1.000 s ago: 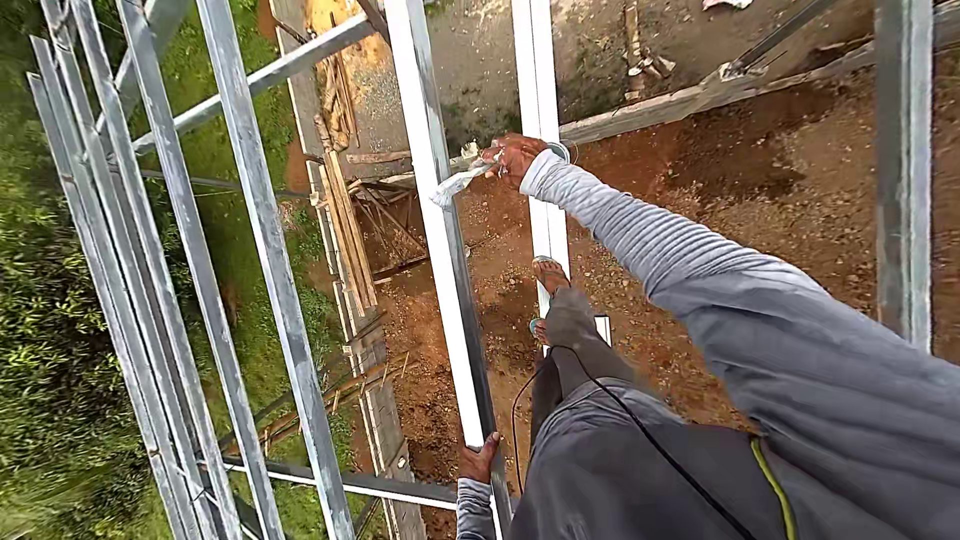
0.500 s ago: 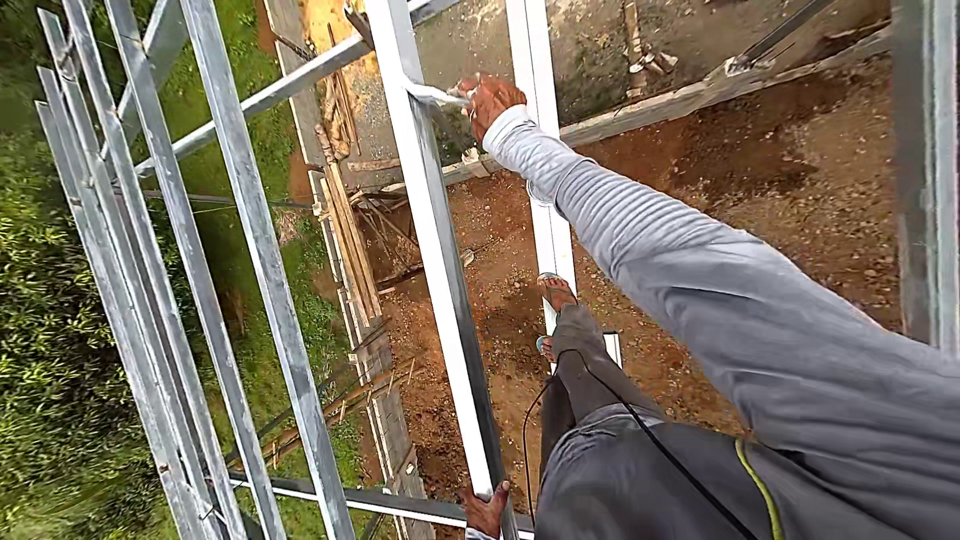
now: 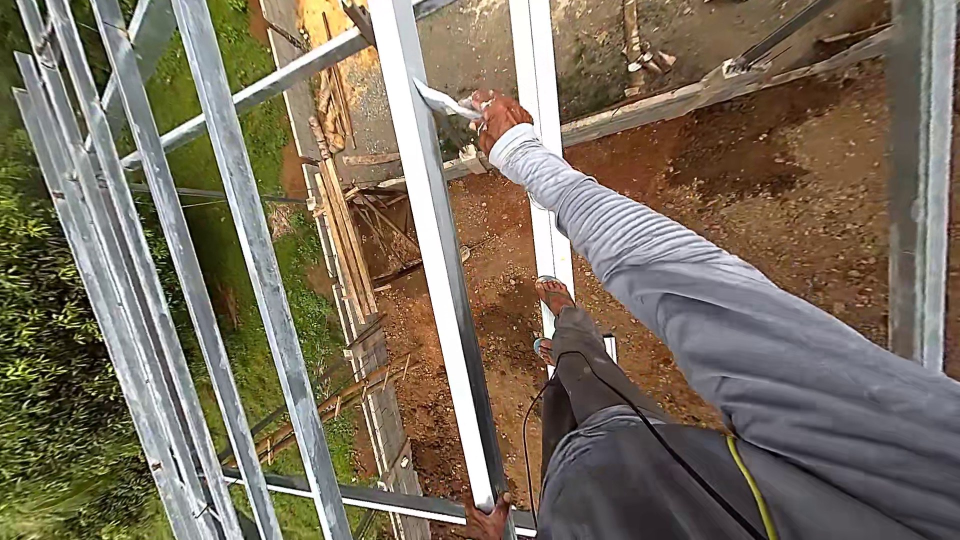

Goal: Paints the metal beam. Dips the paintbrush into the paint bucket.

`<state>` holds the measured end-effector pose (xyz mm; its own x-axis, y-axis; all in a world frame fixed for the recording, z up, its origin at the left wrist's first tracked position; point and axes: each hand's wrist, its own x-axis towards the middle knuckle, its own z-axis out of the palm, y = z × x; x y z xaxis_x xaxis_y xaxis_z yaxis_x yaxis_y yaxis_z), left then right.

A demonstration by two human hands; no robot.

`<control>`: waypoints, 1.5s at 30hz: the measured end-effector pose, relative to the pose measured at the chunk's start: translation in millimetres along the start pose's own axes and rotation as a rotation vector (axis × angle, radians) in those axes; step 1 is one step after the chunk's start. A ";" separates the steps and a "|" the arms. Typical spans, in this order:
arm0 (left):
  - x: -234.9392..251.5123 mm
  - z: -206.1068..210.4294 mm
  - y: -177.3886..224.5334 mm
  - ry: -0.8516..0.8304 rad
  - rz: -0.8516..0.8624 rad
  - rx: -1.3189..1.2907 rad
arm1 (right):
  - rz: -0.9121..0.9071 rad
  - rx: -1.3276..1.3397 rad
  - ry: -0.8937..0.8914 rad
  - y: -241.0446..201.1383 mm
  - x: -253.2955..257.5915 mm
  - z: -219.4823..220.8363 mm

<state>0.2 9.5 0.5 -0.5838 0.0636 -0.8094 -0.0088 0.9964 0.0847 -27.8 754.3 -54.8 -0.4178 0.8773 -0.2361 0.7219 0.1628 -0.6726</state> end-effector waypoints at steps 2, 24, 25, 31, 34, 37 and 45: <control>-2.2 -2.0 9.0 0.005 -0.009 0.048 | -0.060 -0.020 -0.043 4.1 -40.3 7.7; -13.0 -3.7 25.5 -0.021 -0.085 0.076 | 0.047 -0.097 -0.035 12.2 112.9 -66.0; -8.7 -2.3 21.1 -0.018 -0.069 0.096 | 0.075 -0.075 -0.009 11.2 106.7 -61.9; -0.3 4.9 0.7 -0.001 0.018 0.048 | -0.129 -0.004 -0.049 22.2 -46.0 3.2; -4.6 3.9 5.0 0.004 0.017 0.065 | -0.229 0.080 -0.061 44.9 -153.2 35.2; -5.9 2.5 6.9 -0.014 -0.007 0.063 | -0.230 0.127 -0.156 51.7 -257.7 52.6; -3.1 4.7 -5.1 -0.036 0.027 0.022 | -0.360 0.038 -0.483 96.8 -391.7 73.7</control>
<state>5.9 4.5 -0.1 -0.5544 0.0922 -0.8272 0.0251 0.9953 0.0941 165.1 393.2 -79.1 -0.8420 0.4643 -0.2746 0.4719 0.3873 -0.7920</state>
